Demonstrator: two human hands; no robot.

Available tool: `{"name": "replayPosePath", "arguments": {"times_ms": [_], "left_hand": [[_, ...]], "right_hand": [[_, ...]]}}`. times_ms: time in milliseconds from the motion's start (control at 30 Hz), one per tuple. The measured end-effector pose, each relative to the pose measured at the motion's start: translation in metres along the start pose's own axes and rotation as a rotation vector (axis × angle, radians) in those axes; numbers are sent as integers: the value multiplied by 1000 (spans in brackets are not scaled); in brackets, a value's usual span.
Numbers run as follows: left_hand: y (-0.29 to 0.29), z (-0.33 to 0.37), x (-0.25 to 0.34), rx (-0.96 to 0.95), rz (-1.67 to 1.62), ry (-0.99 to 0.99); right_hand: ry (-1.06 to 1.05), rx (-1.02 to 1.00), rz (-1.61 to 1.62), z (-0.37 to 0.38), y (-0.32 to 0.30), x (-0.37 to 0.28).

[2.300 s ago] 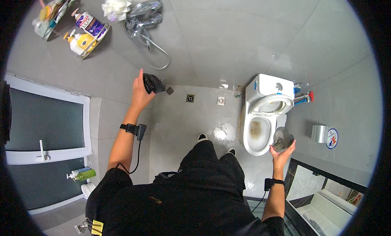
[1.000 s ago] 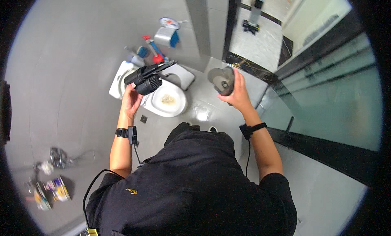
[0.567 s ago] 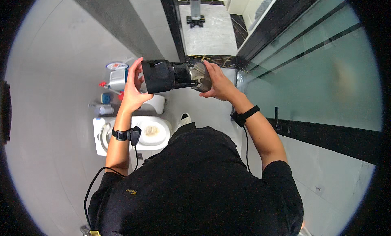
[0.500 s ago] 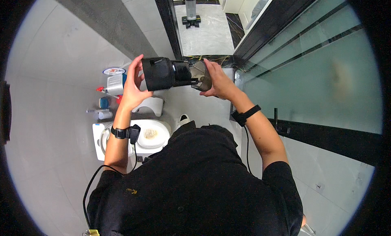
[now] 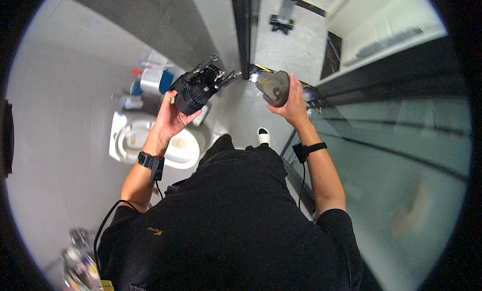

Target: The person rinses the water tanks and filter components of a vacuum cleaner under a faucet and then attaches the parts back to the vacuum body.

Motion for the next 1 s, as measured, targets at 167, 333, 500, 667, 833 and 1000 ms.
{"name": "replayPosePath", "arguments": {"times_ms": [167, 333, 500, 667, 833, 1000], "left_hand": [[-15, -34, -43, 87, -199, 138], [-11, -39, -65, 62, -326, 207], [-5, -24, -70, 47, -273, 238], [-8, 33, -51, -156, -385, 190], [32, 116, -12, -123, -288, 198], [117, 146, 51, 91, 455, 673]], "right_hand": [[-31, -92, 162, 28, 20, 25], [-131, -131, 200, 63, 26, 28], [-178, -136, 192, 81, 26, 37], [-166, -156, 157, 110, 12, 42], [-155, -177, 69, 154, -19, 61], [-131, -378, 92, 201, -24, 103]]}}
Point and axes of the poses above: each hand's wrist, its own z-axis towards the middle knuckle, its own y-axis out of the palm, x = y × z, the point moved 6 cm from there along z, towards the middle knuckle
